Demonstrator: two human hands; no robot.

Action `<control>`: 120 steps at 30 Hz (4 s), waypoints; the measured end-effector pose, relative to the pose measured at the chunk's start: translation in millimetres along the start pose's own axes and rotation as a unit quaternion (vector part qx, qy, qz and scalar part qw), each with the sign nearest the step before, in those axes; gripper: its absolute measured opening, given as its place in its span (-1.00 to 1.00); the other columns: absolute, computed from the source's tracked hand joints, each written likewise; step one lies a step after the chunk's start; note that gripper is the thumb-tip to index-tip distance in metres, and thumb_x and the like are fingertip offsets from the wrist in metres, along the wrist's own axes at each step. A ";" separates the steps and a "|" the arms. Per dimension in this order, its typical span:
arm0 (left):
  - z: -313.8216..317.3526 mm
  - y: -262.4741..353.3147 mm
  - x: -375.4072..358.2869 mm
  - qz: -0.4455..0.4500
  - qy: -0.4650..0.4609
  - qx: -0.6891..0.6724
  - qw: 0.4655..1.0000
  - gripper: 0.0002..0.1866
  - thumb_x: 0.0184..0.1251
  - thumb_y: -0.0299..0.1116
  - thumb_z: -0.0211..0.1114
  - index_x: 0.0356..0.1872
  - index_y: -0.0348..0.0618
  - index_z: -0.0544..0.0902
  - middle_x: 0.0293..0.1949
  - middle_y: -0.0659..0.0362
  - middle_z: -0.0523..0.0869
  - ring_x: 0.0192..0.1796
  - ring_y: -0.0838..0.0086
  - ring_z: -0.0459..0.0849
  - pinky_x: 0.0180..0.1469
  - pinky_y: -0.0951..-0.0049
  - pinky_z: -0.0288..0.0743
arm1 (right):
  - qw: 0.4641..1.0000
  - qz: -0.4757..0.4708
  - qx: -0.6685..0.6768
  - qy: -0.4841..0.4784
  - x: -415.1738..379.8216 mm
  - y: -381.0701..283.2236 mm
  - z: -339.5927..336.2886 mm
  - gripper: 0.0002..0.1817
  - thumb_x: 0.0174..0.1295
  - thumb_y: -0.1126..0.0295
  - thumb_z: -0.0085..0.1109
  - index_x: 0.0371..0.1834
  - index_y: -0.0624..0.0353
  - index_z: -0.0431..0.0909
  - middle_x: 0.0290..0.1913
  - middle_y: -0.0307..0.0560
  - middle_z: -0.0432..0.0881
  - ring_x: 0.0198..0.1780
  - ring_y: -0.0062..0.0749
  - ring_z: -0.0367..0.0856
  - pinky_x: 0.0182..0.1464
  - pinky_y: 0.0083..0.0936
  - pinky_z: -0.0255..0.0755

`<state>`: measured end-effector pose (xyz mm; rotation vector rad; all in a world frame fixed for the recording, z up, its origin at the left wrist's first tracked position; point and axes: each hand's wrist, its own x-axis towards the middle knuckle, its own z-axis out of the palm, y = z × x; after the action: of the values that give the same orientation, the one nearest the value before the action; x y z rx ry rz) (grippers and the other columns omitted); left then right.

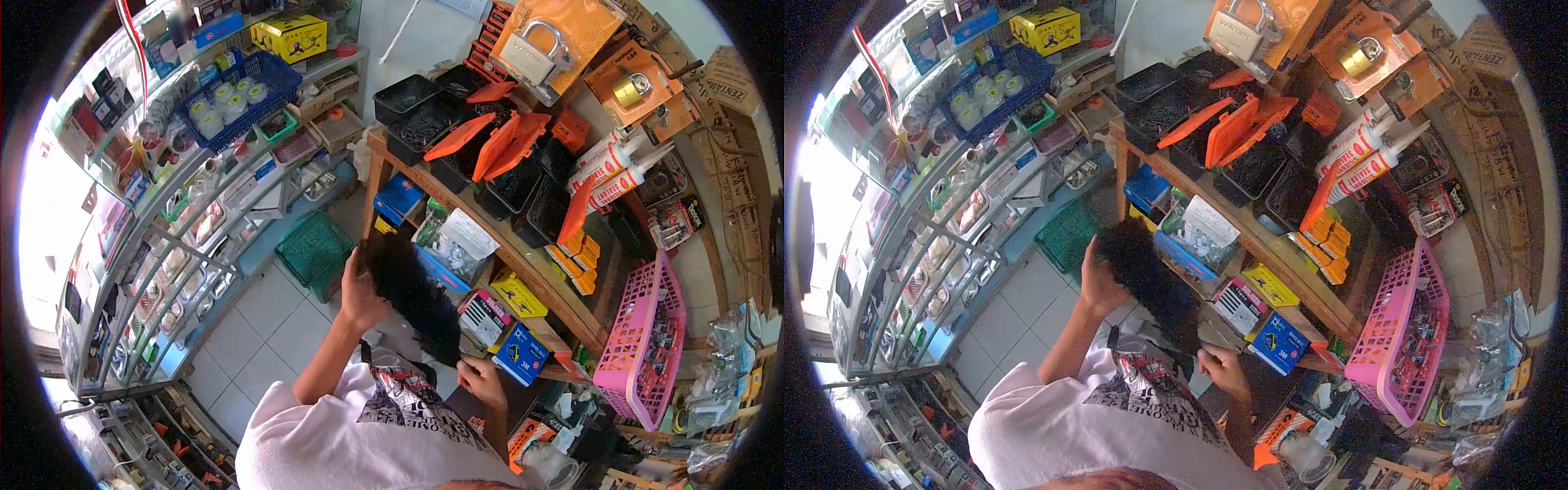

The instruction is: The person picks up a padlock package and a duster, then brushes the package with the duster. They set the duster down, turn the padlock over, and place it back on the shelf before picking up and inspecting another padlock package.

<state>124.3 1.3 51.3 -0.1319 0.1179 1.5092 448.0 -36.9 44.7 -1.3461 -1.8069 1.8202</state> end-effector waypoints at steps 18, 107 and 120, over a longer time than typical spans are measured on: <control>-21.7 -0.6 0.3 -0.005 -0.070 0.049 0.996 -0.28 0.53 0.27 -0.16 0.31 -0.17 0.46 0.20 -0.14 0.58 0.23 -0.09 0.57 0.35 -0.16 0.40 | 0.999 0.005 0.004 -0.045 -7.1 23.8 13.5 -0.77 0.47 0.38 0.12 -0.29 0.32 0.62 -0.51 -0.30 0.54 -0.46 -0.69 0.41 -0.40 -0.61 0.32; -46.8 -7.3 -3.9 0.014 -0.188 0.028 0.982 -0.29 0.53 0.21 -0.13 0.42 -0.16 0.38 0.29 0.02 0.56 0.31 0.10 0.51 0.42 -0.02 0.28 | 0.999 -0.035 0.011 0.006 0.1 9.2 27.5 -0.76 0.46 0.36 0.14 -0.35 0.28 0.53 -0.50 -0.38 0.48 -0.43 -0.76 0.39 -0.36 -0.65 0.30; -21.1 -14.9 -19.8 0.039 -0.064 0.052 0.996 -0.33 0.49 0.22 -0.08 0.22 -0.22 0.48 0.09 -0.09 0.65 0.12 -0.03 0.62 0.31 -0.08 0.42 | 0.992 -0.116 -0.032 0.027 -4.4 18.9 32.9 -0.68 0.50 0.32 0.11 -0.47 0.17 0.50 -0.61 -0.41 0.38 -0.56 -0.78 0.27 -0.50 -0.70 0.16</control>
<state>138.2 -22.5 33.8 0.0533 0.1002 1.5823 434.4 -65.6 23.6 -1.1381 -1.9176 1.6050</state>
